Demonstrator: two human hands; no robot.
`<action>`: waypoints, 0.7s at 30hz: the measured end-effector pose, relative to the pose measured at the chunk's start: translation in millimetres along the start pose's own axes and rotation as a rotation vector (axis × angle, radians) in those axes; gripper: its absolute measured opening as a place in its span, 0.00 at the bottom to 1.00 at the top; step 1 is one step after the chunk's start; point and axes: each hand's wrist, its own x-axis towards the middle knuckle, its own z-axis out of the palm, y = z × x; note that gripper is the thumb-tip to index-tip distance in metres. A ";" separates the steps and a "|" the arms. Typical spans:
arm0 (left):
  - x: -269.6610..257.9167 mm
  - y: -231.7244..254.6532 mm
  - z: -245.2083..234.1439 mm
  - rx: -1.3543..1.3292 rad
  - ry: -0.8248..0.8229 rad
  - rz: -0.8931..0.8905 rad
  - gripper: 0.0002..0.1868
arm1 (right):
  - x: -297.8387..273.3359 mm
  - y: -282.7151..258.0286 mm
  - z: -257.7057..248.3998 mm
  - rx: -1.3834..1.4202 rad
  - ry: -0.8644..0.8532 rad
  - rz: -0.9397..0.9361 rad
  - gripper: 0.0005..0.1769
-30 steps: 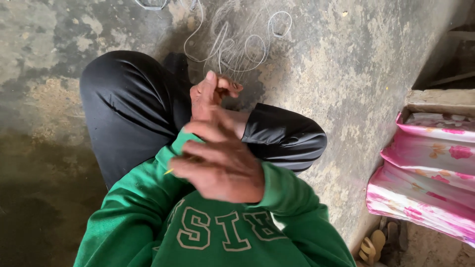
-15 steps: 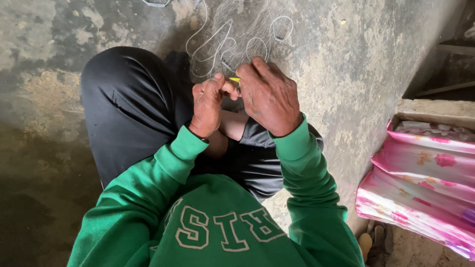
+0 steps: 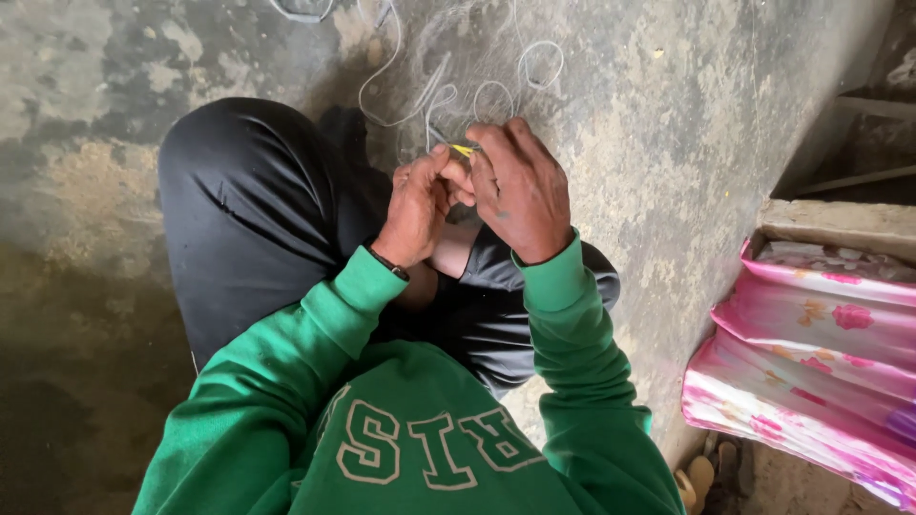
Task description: Repairing a fine-mesh fishing net using a yellow net needle
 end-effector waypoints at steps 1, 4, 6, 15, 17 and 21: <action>1.4 0.0 1.4 0.003 -0.006 -0.003 0.21 | -0.3 2.5 0.5 -0.054 0.014 -0.008 0.07; 1.4 -7.2 -1.9 -0.028 -0.027 -0.031 0.21 | -7.2 7.1 1.8 -0.123 0.027 -0.007 0.05; 3.6 -10.0 -3.4 -0.057 -0.049 -0.043 0.21 | -9.4 10.8 2.1 -0.137 0.039 -0.006 0.04; 5.0 -15.6 -7.1 -0.163 -0.073 -0.138 0.20 | -14.0 16.5 7.8 -0.030 0.068 0.057 0.04; 5.1 -18.7 -10.1 -0.160 -0.074 -0.148 0.20 | -14.2 16.6 12.4 0.055 0.101 0.109 0.06; 7.6 -19.5 -12.6 -0.183 -0.061 -0.186 0.20 | -16.2 22.2 20.6 0.176 0.115 0.147 0.08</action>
